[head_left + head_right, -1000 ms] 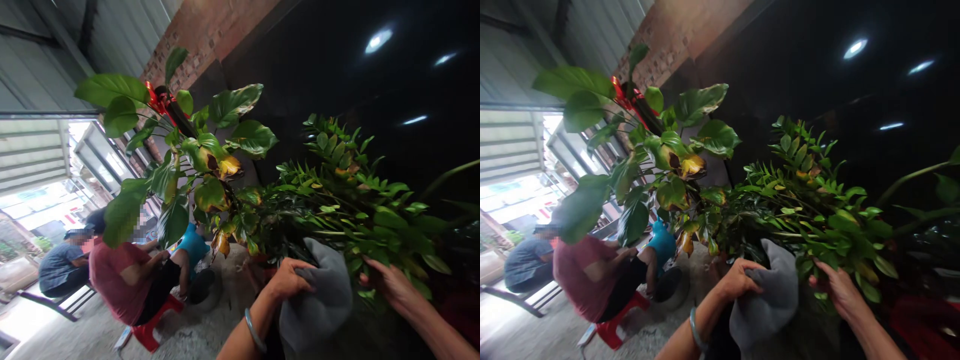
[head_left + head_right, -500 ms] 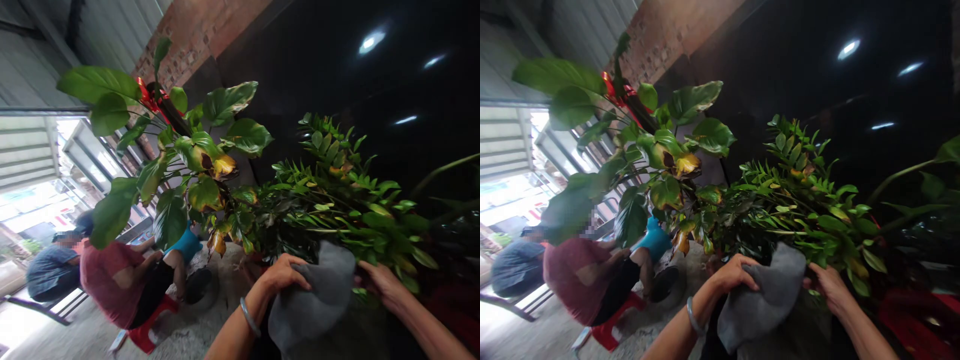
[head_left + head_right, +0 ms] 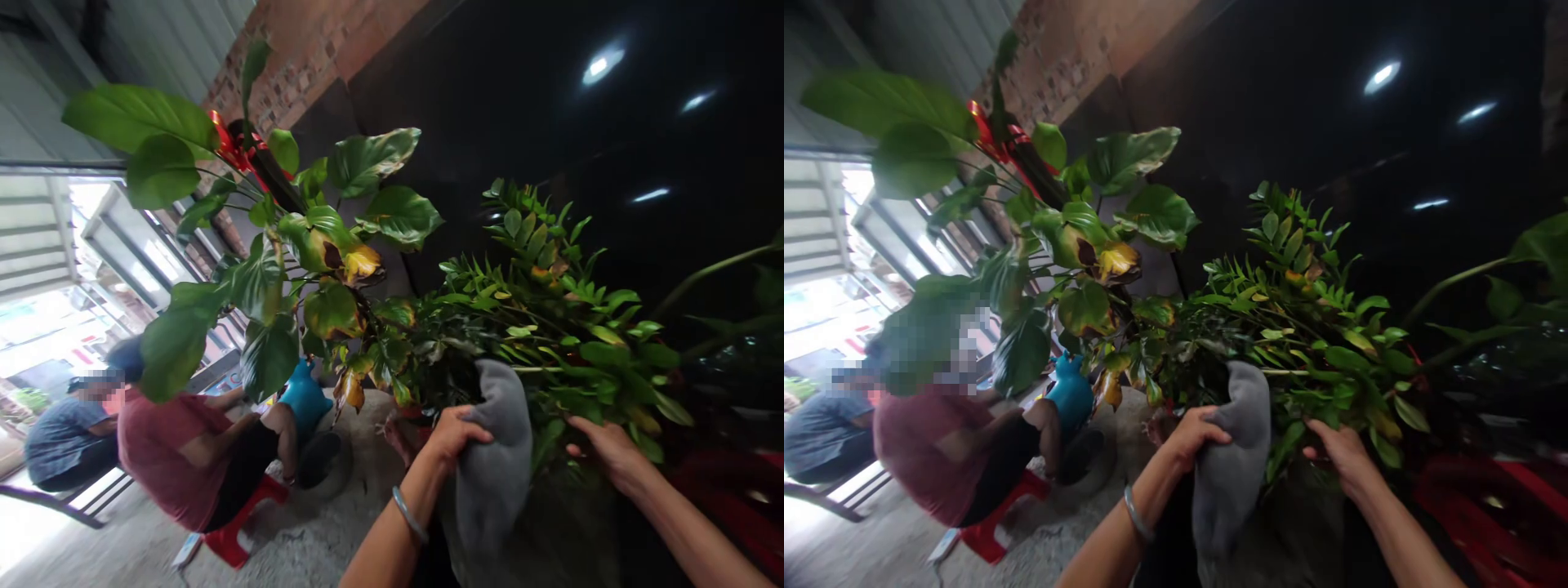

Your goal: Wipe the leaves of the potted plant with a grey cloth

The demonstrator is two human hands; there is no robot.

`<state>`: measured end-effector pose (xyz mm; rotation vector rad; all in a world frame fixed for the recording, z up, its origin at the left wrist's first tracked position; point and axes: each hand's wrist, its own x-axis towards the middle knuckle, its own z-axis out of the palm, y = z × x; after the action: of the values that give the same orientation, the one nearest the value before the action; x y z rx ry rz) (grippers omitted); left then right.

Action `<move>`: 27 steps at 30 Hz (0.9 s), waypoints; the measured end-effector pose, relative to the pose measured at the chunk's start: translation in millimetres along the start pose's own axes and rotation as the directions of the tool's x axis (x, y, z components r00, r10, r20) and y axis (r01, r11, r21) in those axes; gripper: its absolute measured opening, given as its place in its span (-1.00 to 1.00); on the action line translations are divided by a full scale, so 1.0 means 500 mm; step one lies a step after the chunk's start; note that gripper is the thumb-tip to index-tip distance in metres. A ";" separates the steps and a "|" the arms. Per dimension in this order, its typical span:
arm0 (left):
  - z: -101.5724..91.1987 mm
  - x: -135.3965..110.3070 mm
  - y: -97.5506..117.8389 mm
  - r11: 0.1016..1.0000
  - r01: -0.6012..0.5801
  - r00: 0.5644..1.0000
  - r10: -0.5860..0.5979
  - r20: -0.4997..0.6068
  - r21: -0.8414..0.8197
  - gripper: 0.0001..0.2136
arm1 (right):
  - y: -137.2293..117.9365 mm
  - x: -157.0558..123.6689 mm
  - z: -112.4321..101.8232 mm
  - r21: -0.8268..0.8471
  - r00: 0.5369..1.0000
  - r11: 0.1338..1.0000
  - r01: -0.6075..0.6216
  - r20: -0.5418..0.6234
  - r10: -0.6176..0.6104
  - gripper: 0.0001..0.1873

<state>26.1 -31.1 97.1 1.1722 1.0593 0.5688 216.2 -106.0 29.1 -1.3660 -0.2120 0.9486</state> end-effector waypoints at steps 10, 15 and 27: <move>-0.030 -0.009 -0.017 0.998 0.027 0.999 -0.029 -0.039 -0.051 -0.78 | -0.011 -0.014 -0.012 -0.430 0.945 0.884 0.181 -0.173 -0.278 -0.78; 0.008 -0.019 -0.044 0.999 0.002 1.000 -0.003 -0.025 -0.032 -0.79 | -0.010 -0.018 -0.019 -0.584 0.874 0.785 0.204 -0.252 -0.415 -0.80; 0.076 -0.059 -0.085 0.992 -0.091 0.994 0.084 0.070 0.092 -0.67 | -0.040 -0.031 -0.088 -0.618 0.827 0.770 0.158 -0.343 -0.446 -0.19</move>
<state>40.5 -87.0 68.8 1.3174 0.9912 0.5491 243.7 -147.0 41.9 -2.0007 -0.3545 0.2305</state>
